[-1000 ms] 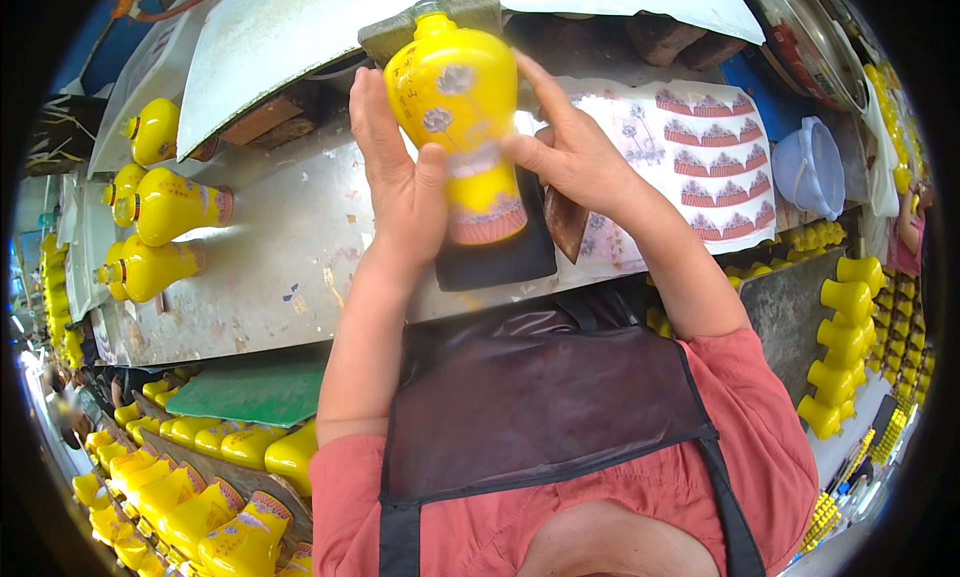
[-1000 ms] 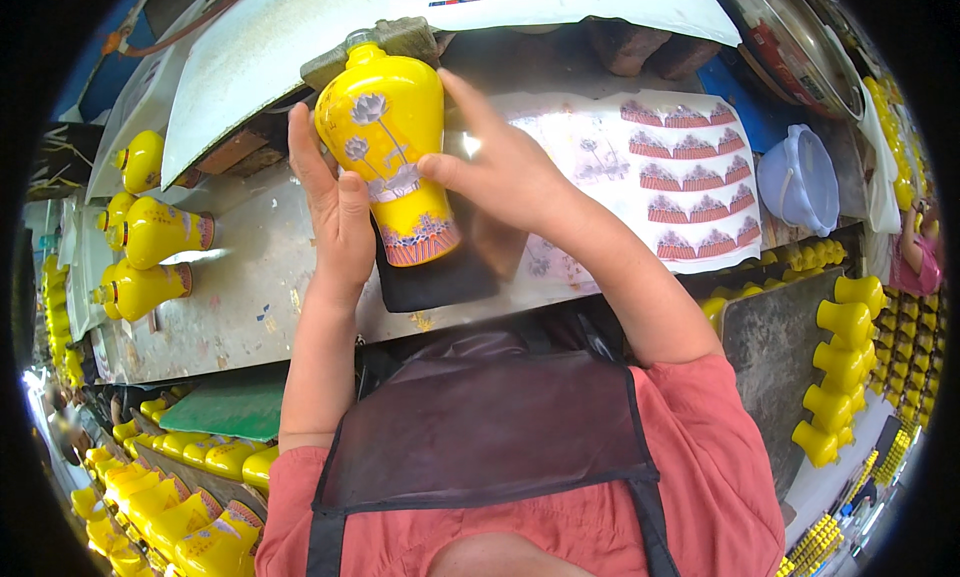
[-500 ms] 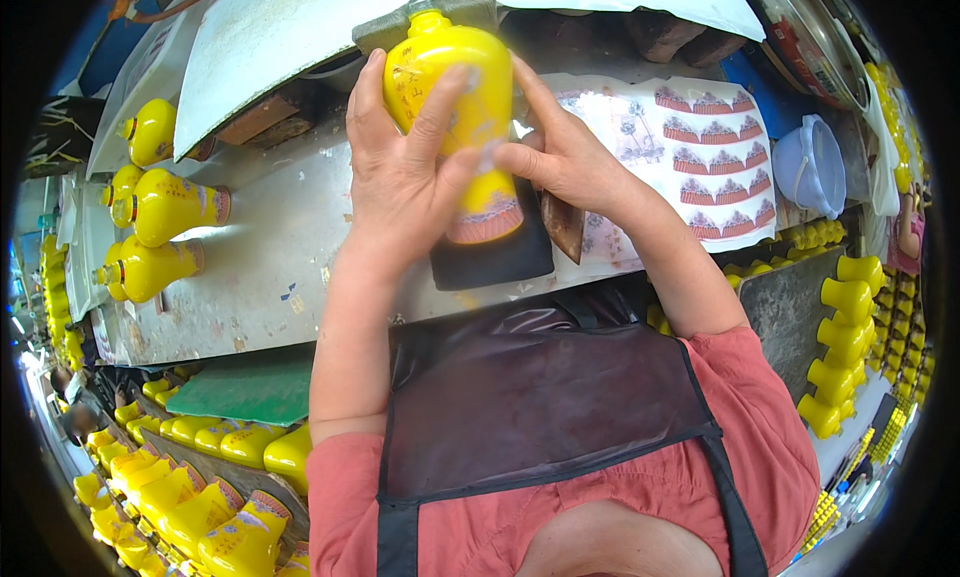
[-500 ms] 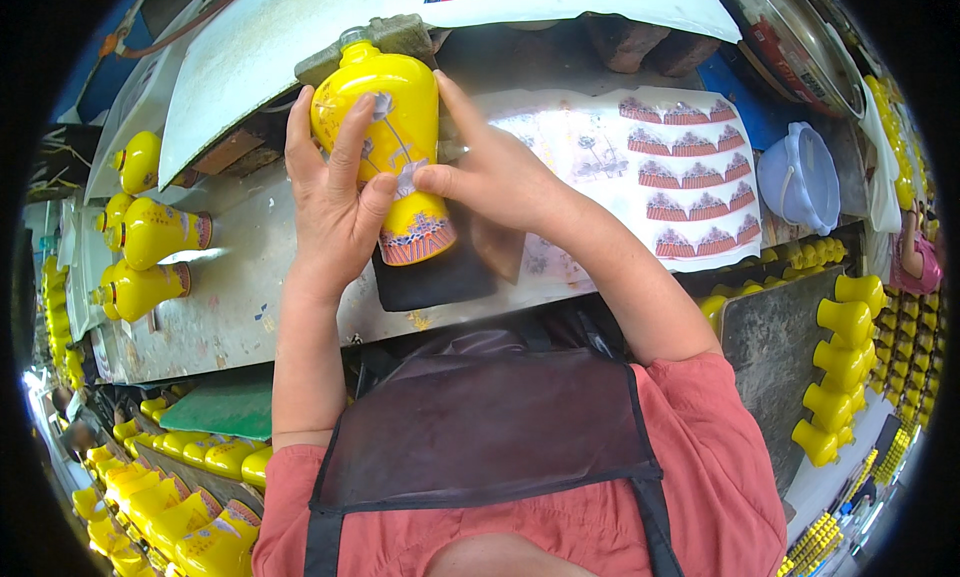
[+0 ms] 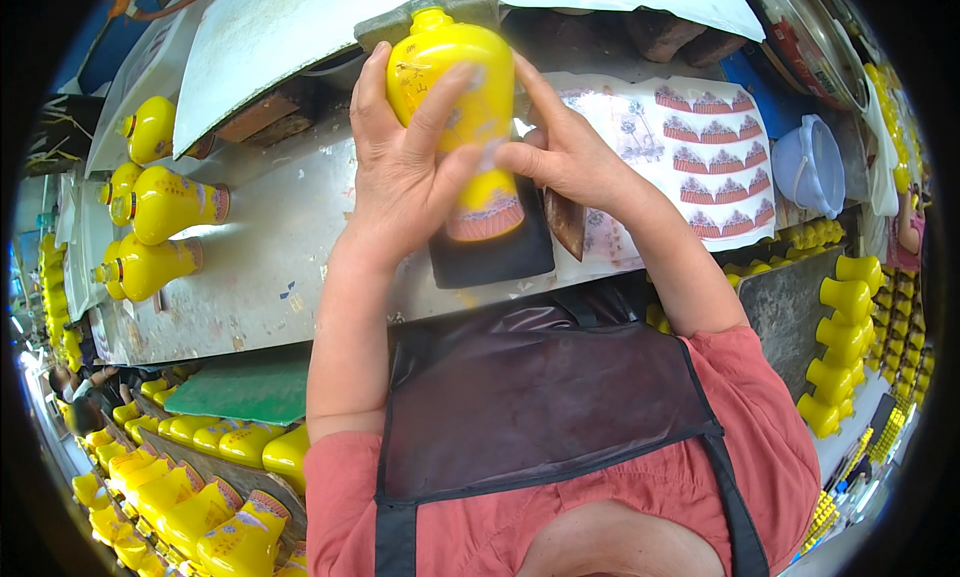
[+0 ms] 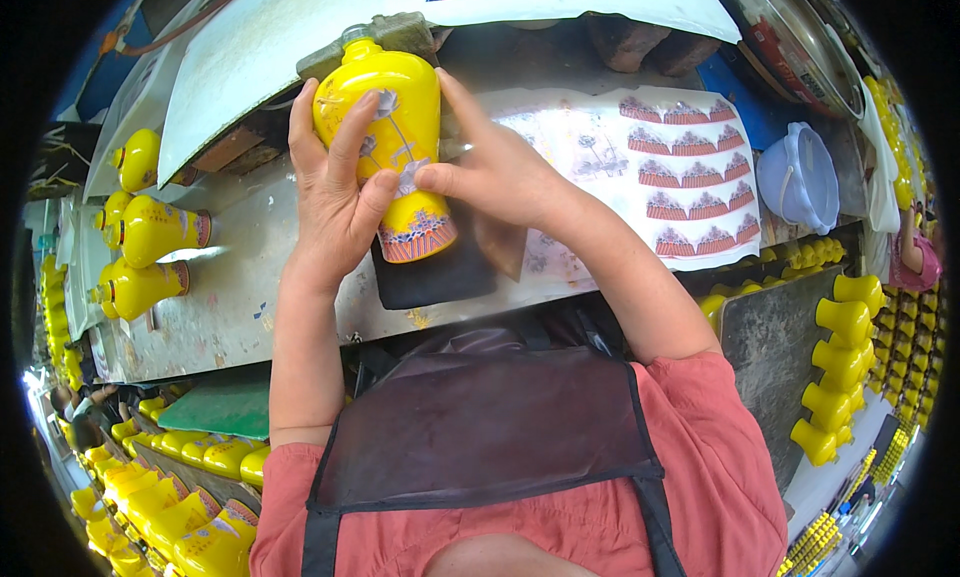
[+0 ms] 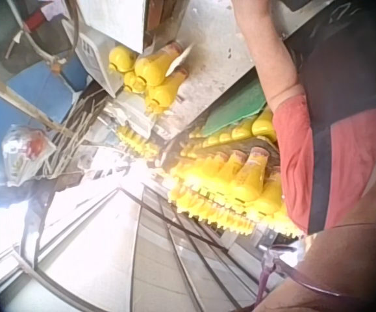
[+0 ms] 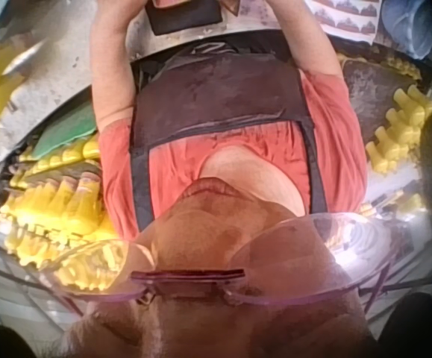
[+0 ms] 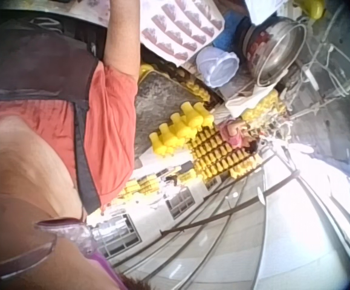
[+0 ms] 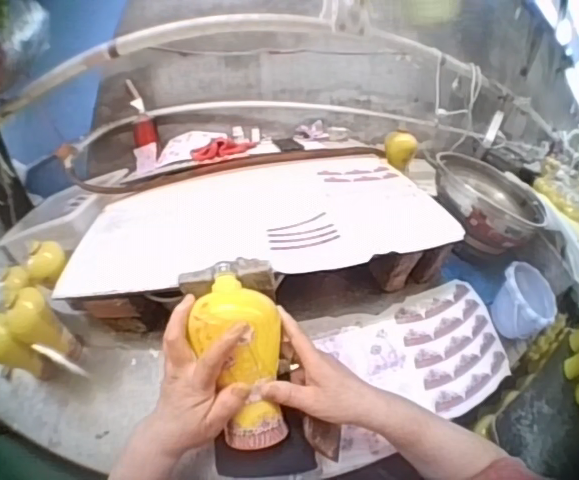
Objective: The person applies printed labels to yellow plastic bottles by hand. They peel each label from a sheet, wrap it around the bottle body, smooth it down, and then place the labeled bottle aside. The process is repeated for multiple bottles in a continuous sequence.
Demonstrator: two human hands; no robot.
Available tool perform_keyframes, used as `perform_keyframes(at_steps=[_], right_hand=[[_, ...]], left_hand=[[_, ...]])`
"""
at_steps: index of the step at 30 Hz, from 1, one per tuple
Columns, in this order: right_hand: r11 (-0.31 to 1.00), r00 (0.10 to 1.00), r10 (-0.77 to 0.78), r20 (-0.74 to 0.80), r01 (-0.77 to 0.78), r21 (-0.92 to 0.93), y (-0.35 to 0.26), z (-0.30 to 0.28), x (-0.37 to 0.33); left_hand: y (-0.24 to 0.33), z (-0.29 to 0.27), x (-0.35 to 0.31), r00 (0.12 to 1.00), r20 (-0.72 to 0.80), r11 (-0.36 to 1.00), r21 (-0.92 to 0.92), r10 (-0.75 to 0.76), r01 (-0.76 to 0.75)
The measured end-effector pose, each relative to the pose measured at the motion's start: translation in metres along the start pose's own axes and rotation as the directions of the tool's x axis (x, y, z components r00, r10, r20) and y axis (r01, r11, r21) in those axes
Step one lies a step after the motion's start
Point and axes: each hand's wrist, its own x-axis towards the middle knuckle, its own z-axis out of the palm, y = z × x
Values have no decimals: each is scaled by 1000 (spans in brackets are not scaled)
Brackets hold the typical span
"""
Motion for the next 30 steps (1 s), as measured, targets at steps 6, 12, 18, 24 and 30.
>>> perform_keyframes(at_steps=[6,12,18,24,30], right_hand=[[998,997,31,-75,-35,-49,-7,-8,-3],[983,992,110,-57,-117,-140,-18,-4,-9],[988,986,42,-163,-66,-143,-29,-2,-9],[982,985,-35,-166,2,-190,-31,6,-9],[996,971,-62,-230,45,-80,-25,11,-8]], left_hand=[[-16,17,-11,971,-161,888,-452,-177,87],[-10,33,-22,944,-21,769,-586,-331,256],[-5,30,-21,937,-8,569,-796,-350,206],[0,24,-22,921,95,596,-737,-378,320],[2,23,-20,896,149,554,-740,-418,382]])
